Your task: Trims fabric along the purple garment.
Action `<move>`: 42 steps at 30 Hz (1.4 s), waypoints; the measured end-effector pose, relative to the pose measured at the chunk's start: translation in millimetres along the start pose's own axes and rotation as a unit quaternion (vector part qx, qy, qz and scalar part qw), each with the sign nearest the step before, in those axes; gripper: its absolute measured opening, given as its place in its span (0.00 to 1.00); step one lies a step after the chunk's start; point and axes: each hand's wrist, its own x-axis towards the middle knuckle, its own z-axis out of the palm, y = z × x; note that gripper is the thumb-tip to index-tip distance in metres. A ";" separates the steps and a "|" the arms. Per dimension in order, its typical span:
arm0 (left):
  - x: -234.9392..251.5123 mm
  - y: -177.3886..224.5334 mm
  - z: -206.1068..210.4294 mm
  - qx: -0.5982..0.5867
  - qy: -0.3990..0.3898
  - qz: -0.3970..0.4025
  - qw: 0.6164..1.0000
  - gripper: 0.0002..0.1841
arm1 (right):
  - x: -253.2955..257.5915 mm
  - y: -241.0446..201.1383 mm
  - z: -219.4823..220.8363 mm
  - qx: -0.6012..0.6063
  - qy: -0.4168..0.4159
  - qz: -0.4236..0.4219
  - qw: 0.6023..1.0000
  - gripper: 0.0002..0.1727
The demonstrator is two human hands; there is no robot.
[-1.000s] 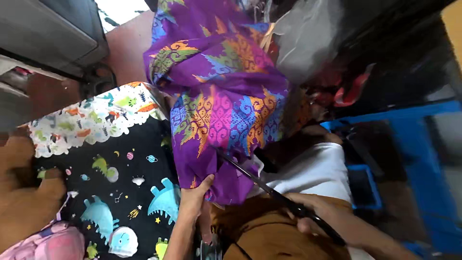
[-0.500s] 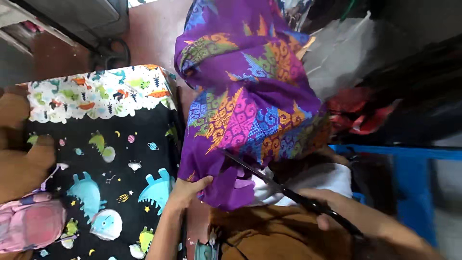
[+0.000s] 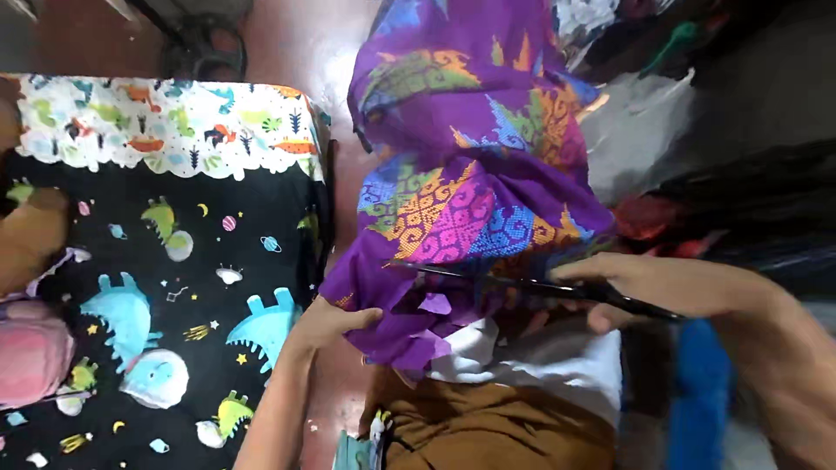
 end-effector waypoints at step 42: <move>-23.6 -2.6 25.5 -0.134 0.112 0.059 0.983 0.15 | -10.3 3.2 49.2 -0.006 0.102 -0.079 0.992 0.38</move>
